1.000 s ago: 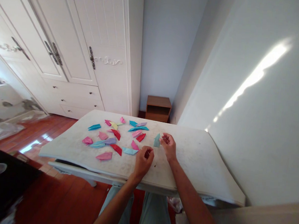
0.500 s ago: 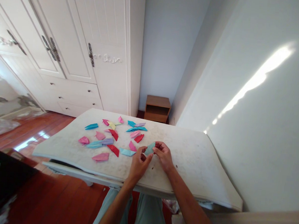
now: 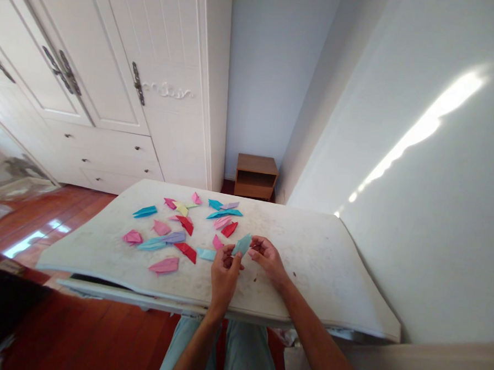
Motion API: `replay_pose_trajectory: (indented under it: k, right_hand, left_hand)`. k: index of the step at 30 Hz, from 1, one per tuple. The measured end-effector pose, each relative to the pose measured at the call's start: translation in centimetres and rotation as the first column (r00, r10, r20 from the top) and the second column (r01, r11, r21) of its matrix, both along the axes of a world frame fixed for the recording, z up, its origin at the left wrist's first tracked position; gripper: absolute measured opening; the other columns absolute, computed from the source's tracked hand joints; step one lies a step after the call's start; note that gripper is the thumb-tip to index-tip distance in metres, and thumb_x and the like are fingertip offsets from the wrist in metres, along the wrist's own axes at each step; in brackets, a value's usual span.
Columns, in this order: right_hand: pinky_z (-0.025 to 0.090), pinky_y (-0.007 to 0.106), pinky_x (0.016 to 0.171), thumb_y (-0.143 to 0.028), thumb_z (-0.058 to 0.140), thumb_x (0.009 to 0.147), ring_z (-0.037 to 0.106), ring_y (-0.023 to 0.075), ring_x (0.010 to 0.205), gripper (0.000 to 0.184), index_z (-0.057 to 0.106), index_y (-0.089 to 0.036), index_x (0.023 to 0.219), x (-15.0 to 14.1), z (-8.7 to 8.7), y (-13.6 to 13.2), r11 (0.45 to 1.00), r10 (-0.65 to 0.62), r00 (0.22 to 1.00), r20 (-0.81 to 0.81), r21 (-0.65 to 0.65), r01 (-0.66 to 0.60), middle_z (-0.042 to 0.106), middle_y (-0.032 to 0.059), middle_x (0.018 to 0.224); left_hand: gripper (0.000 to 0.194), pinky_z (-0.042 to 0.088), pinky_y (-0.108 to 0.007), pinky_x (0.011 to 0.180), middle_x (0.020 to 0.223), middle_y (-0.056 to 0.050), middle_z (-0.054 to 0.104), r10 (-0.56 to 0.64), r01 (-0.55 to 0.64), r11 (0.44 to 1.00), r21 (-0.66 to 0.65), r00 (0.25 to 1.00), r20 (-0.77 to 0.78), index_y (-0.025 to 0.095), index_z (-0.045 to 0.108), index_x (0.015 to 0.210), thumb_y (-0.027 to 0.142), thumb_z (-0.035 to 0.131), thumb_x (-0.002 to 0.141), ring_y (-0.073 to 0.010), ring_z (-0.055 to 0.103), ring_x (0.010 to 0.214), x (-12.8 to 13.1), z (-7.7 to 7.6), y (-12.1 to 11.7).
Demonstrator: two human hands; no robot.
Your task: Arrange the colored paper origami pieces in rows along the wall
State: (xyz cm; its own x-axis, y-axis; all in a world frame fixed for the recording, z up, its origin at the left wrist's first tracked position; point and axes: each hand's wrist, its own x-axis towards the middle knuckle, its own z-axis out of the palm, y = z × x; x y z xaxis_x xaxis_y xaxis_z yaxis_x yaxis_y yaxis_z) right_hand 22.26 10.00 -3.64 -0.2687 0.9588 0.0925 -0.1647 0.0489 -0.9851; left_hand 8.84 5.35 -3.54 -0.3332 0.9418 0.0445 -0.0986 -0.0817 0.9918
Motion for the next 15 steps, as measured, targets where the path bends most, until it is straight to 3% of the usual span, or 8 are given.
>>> replay_pose_trajectory:
  k: [4,9,15]
  right_hand:
    - [0.046,0.030,0.079,-0.039,0.064,0.081,0.058,0.0166,0.084,0.031,0.061,-0.017,0.103,-0.5,0.2,-0.6,0.994,0.083,0.992,0.095,0.061,-0.089,0.063,0.0060,0.094]
    - [0.044,0.027,0.069,-0.037,0.061,0.083,0.056,0.0158,0.074,0.022,0.064,-0.016,0.090,-0.9,0.5,-1.2,0.994,-0.009,0.970,0.244,0.105,-0.017,0.063,0.0038,0.082]
    - [0.043,0.025,0.064,-0.039,0.059,0.084,0.054,0.0147,0.068,0.022,0.063,-0.017,0.086,-1.0,0.4,-1.6,0.998,-0.046,0.960,0.276,0.054,0.032,0.059,0.0024,0.074]
  left_hand:
    - [0.041,0.048,-0.022,0.050,0.087,-0.008,0.064,-0.046,0.047,0.999,-0.015,0.998,0.042,0.011,0.053,0.101,0.044,0.063,0.078,-0.0124,0.061,0.060,-0.1,0.5,-0.3]
    - [0.039,0.049,-0.023,0.051,0.082,-0.007,0.064,-0.051,0.051,0.998,-0.044,0.999,-0.007,0.012,0.055,0.097,0.046,0.061,0.080,-0.0136,0.062,0.061,-0.2,0.6,-0.5]
    - [0.035,0.049,-0.024,0.056,0.072,-0.005,0.061,-0.047,0.041,0.997,-0.059,0.994,-0.103,0.012,0.057,0.095,0.046,0.055,0.085,-0.0134,0.060,0.060,-0.3,0.2,-0.5]
